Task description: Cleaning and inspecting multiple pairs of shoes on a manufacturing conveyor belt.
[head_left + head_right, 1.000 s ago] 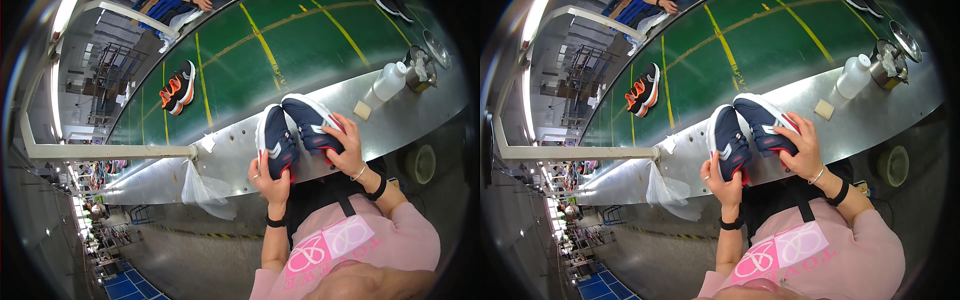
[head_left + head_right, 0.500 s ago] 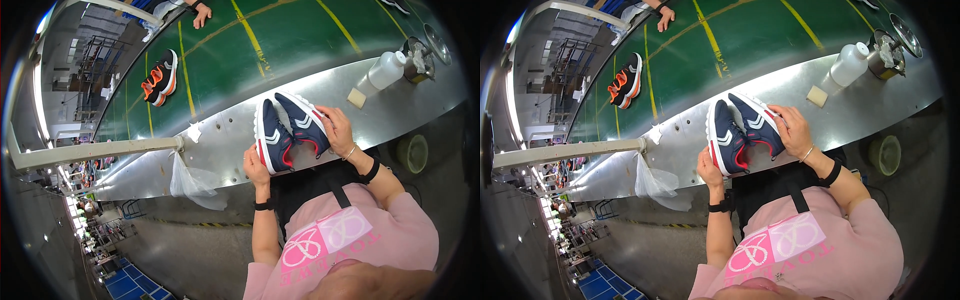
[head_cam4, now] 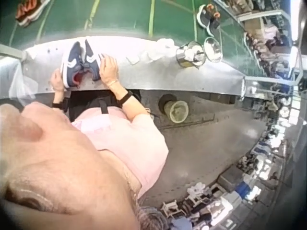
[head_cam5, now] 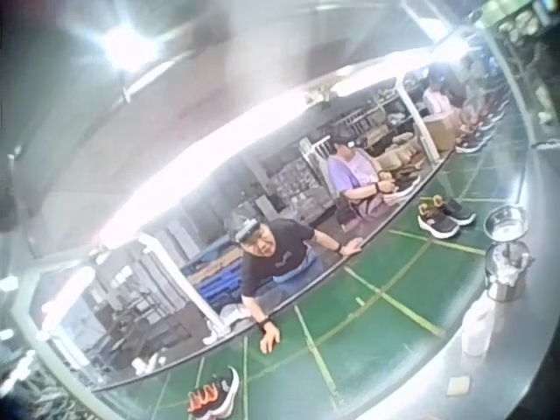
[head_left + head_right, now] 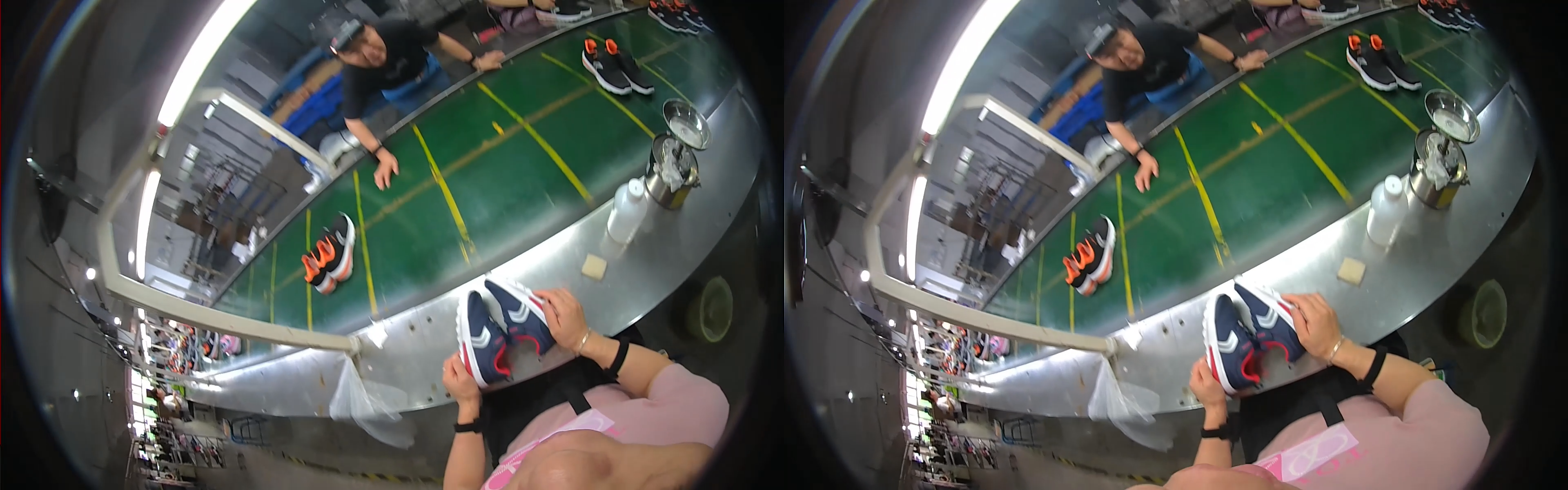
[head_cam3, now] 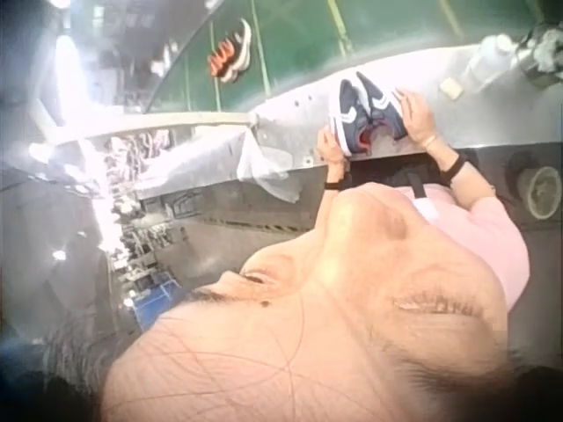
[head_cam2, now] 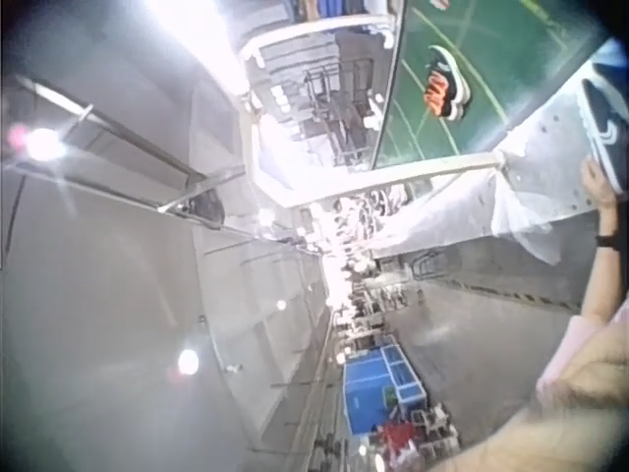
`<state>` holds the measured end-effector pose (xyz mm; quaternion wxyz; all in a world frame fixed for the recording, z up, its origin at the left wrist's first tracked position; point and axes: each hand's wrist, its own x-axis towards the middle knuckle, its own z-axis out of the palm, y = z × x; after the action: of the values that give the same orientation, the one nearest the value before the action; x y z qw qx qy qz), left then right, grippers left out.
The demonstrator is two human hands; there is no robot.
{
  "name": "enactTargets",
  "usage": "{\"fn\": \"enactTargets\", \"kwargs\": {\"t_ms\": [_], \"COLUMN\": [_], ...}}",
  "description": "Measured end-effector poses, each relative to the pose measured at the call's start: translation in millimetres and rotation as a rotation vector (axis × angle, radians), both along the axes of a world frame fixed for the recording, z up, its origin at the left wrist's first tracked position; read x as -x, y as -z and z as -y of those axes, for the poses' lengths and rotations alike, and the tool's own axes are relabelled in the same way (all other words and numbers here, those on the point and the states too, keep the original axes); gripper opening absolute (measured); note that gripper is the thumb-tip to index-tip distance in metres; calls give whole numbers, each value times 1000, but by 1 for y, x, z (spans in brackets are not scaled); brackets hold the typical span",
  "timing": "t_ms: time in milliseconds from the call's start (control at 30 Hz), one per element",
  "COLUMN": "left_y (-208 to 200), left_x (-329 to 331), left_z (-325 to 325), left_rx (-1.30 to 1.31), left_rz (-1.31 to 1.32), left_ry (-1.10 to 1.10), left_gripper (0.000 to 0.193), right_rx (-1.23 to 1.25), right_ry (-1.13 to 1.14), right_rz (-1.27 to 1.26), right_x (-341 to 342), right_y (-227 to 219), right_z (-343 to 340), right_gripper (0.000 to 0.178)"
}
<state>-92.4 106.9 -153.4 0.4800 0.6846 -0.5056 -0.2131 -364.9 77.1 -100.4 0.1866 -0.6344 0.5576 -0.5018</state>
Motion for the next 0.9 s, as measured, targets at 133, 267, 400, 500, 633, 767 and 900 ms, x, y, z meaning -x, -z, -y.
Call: {"fn": "enactTargets", "kwargs": {"t_ms": [133, 267, 400, 500, 633, 767, 900], "left_y": [4, 15, 13, 12, 10, 14, 12], "left_x": [6, -5, -6, -3, -4, -7, -5], "left_z": [0, 3, 9, 12, 11, 9, 7], "left_rx": [-14, -39, 16, 25, -8, -46, -40], "left_rz": [21, 29, 1, 7, -29, -52, -44], "left_ry": [-22, -10, 9, -15, 6, 13, 9], "left_gripper": [35, 36, 37, 37, 36, 36, 37], "right_rx": [15, 11, 11, 11, -20, -30, -28], "right_ry": [24, 18, 8, 20, 18, 9, 3], "right_rz": [7, -13, -22, -24, -10, 4, 16], "right_x": [5, 3, 5, 6, 5, 6, 7], "right_y": [5, 0, -1, -2, 1, 2, -3], "right_z": [-6, -5, -2, 1, 2, 0, -2], "right_gripper": [23, 23, 23, 23, 23, 25, 24]}}
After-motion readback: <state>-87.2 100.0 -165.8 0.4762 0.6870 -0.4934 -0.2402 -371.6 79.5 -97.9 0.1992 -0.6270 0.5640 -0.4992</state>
